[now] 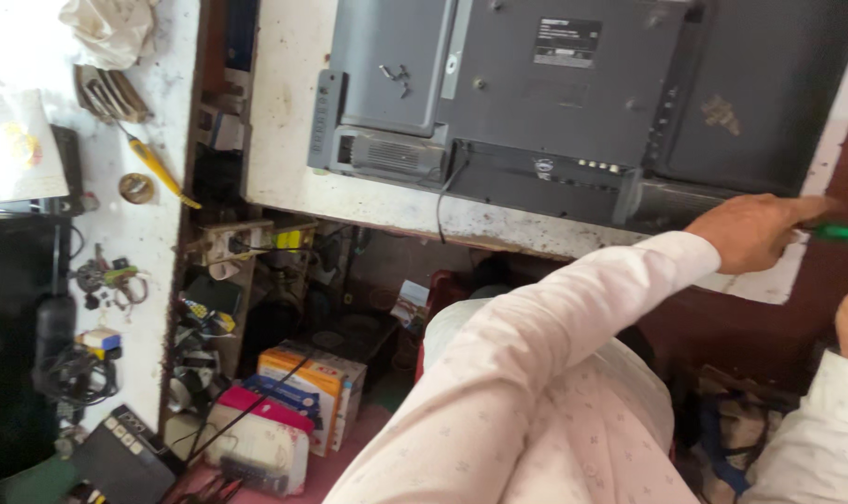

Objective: The person uses a screwdriver to remove screws from the back panel of a television. They then remove the back cover and disconnect several internal cables and wires from the circuit boards.

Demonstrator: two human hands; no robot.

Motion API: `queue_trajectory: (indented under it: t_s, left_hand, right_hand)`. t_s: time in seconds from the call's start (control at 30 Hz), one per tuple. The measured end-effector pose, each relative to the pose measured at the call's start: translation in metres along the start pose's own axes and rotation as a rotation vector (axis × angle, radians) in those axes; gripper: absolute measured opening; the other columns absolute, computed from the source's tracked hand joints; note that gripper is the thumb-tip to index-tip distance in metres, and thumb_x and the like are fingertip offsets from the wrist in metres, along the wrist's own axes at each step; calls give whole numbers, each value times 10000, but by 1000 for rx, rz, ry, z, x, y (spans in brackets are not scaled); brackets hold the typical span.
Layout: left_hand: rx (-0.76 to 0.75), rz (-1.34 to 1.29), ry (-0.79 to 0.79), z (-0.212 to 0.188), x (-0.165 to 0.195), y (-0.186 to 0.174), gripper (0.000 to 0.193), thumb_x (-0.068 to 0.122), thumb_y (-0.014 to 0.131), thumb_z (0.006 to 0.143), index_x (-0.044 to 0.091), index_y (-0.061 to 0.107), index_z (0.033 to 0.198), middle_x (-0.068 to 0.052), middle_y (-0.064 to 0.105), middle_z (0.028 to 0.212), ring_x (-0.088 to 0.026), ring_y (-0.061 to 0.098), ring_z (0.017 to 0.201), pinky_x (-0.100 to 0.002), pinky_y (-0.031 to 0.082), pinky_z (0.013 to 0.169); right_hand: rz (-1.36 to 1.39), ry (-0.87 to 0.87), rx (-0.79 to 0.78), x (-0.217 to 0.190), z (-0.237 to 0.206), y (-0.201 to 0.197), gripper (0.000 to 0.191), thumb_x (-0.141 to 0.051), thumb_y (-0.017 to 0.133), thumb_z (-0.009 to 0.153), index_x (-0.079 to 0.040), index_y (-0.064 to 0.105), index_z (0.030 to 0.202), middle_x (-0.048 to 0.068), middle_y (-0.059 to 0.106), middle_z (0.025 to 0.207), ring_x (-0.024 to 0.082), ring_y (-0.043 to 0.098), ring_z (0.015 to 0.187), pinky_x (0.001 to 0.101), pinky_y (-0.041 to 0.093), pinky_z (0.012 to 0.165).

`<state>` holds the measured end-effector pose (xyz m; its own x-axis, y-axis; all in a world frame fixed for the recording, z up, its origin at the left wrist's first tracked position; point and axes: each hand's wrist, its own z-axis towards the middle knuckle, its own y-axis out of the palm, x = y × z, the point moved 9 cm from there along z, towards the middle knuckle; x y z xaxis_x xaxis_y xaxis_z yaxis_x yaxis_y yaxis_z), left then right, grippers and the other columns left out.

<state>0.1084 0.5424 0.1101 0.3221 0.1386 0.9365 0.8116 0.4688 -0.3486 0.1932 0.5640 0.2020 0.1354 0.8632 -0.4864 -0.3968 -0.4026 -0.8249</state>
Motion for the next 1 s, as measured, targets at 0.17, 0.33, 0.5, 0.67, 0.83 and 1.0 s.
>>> queue_trajectory:
  t_s: [0.17, 0.33, 0.5, 0.67, 0.83, 1.0]
  left_hand:
    - [28, -588, 335, 4, 24, -10, 890, -94, 596, 856, 175, 306, 1653, -146, 436, 1609, -268, 430, 1503, -392, 358, 1316]
    - [59, -387, 407, 0, 52, -23, 605, 78, 598, 1117, 194, 305, 1633, -71, 332, 1699, -259, 322, 1596, -402, 325, 1320]
    - [133, 127, 454, 1, 84, -28, 527, 26, 556, 968, 206, 598, 1462, -50, 600, 1548, -304, 504, 1532, -410, 464, 1275]
    - [242, 226, 265, 8, 83, -34, 315, 363, 749, 841, 143, 694, 1059, -68, 715, 1080, -316, 718, 929, -415, 580, 818]
    - [369, 388, 223, 15, 101, -43, 633, 632, 775, 742, 50, 644, 956, -98, 666, 869, -317, 695, 769, -426, 554, 700]
    - [448, 164, 171, -2, 93, -61, 683, 670, 668, 825, 11, 613, 997, -142, 680, 970, -305, 689, 764, -397, 550, 675]
  right_hand:
    - [92, -85, 136, -21, 13, -34, 234, -11, 658, 1094, 37, 630, 1322, 211, 634, 1309, 373, 618, 1256, 497, 500, 1099]
    - [114, 32, 120, 11, 25, -51, 318, -103, 797, 1041, -83, 720, 1349, 109, 669, 1147, 278, 653, 1082, 383, 534, 929]
    - [664, 113, 150, 34, 16, -32, 563, -77, 632, 971, -59, 353, 1460, 77, 648, 1189, 167, 632, 1078, 294, 513, 939]
    - [316, 258, 80, 81, -1, 22, 185, -112, 758, 971, 26, 671, 1058, 168, 684, 922, 242, 656, 829, 383, 491, 735]
    - [318, 86, 261, 98, -11, 43, 212, -124, 796, 964, 8, 634, 994, 168, 677, 925, 291, 691, 882, 418, 515, 770]
    - [339, 143, 237, 103, -6, 45, 162, -79, 766, 968, 8, 653, 1046, 148, 721, 930, 264, 728, 872, 392, 535, 762]
